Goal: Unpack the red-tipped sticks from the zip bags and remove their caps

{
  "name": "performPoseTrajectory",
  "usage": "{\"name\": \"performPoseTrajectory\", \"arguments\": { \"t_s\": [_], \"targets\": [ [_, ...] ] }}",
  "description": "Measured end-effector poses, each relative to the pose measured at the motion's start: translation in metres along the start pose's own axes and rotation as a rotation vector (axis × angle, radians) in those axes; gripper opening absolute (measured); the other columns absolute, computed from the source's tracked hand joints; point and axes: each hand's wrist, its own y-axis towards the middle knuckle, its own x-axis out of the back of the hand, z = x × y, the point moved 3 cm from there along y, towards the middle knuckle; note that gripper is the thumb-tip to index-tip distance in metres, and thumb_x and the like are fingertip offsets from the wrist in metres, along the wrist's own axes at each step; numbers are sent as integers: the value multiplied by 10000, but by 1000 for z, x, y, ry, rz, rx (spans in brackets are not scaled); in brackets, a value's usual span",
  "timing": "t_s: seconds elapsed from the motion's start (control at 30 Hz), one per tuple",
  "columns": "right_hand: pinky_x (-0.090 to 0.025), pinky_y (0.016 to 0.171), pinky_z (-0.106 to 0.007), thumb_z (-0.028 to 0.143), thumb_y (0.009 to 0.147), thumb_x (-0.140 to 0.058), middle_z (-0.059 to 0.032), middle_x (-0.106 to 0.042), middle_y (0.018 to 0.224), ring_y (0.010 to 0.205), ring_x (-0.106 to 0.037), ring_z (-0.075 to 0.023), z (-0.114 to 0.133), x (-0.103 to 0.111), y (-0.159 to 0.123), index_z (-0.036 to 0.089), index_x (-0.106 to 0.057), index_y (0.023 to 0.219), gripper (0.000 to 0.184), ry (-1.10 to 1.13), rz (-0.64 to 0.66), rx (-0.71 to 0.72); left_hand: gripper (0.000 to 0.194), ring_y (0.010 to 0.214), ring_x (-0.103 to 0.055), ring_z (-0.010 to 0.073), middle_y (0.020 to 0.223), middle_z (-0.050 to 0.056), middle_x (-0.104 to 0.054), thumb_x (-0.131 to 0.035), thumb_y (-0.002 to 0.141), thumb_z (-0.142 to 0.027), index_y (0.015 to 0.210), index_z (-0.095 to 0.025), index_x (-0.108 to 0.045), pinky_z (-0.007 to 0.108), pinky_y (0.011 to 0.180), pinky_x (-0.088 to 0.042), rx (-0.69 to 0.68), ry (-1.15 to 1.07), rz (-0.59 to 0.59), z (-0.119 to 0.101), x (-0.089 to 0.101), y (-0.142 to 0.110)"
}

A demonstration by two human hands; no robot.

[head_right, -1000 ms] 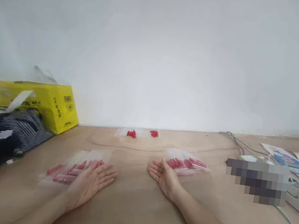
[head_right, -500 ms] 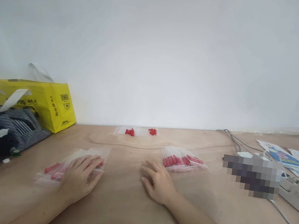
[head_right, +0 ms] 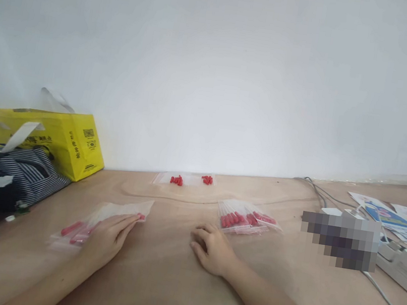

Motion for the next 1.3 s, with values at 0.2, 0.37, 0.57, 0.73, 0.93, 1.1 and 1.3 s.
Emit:
{"name": "performPoseTrajectory", "arguments": {
  "t_s": [0.2,0.37,0.57,0.73,0.93,1.1,1.3],
  "targets": [
    [-405,850,-339,199,730,-530,-97,-499,1149,1028,-483,-203,9,-10,18,194,-445,1185,463,-26,-84,84,299,897,-606,161,986,34,-659,-347,875,-229,986,-216,-624,307,785,-495,-117,-216,94,-46,-13,15],
    [-373,808,-316,212,737,-540,-71,-564,1024,947,-492,-187,11,-17,36,202,-532,1087,350,-178,-109,183,279,883,-593,153,986,25,-644,-367,871,-219,989,-247,-619,300,771,-485,-202,-296,136,-77,-25,27],
    [-300,691,-285,152,757,-505,-17,-592,684,717,-502,-145,-1,-18,37,197,-613,679,141,-314,-164,101,209,724,-571,169,764,40,-607,-473,814,-328,791,-199,-637,283,667,-442,29,-242,1,-74,-15,21],
    [-279,658,-277,177,742,-517,-13,-581,647,687,-497,-144,-7,-8,30,186,-576,599,155,-281,-262,-37,414,382,-457,101,428,-29,-470,-488,758,-473,492,-159,-532,216,414,-317,436,-496,364,-72,-21,10],
    [-258,663,-276,144,718,-515,4,-564,628,676,-477,-129,1,-8,25,183,-568,595,140,-229,-282,-10,308,569,-614,122,743,56,-630,-576,747,-403,902,-137,-567,236,565,-502,1081,-1286,397,-78,-30,14],
    [-250,675,-289,136,754,-472,-8,-552,626,676,-444,-132,10,-15,25,178,-551,577,198,-321,-154,226,152,661,-610,118,655,45,-601,-611,751,-223,649,-118,-569,253,762,-506,1208,-1484,303,-73,-34,19],
    [-268,662,-289,137,800,-428,-15,-578,655,672,-443,-134,8,-14,26,192,-586,626,242,-295,-73,316,165,646,-606,112,636,41,-622,-554,770,-117,612,-107,-604,276,801,-492,1195,-1482,353,-67,-40,22]
  ]
}}
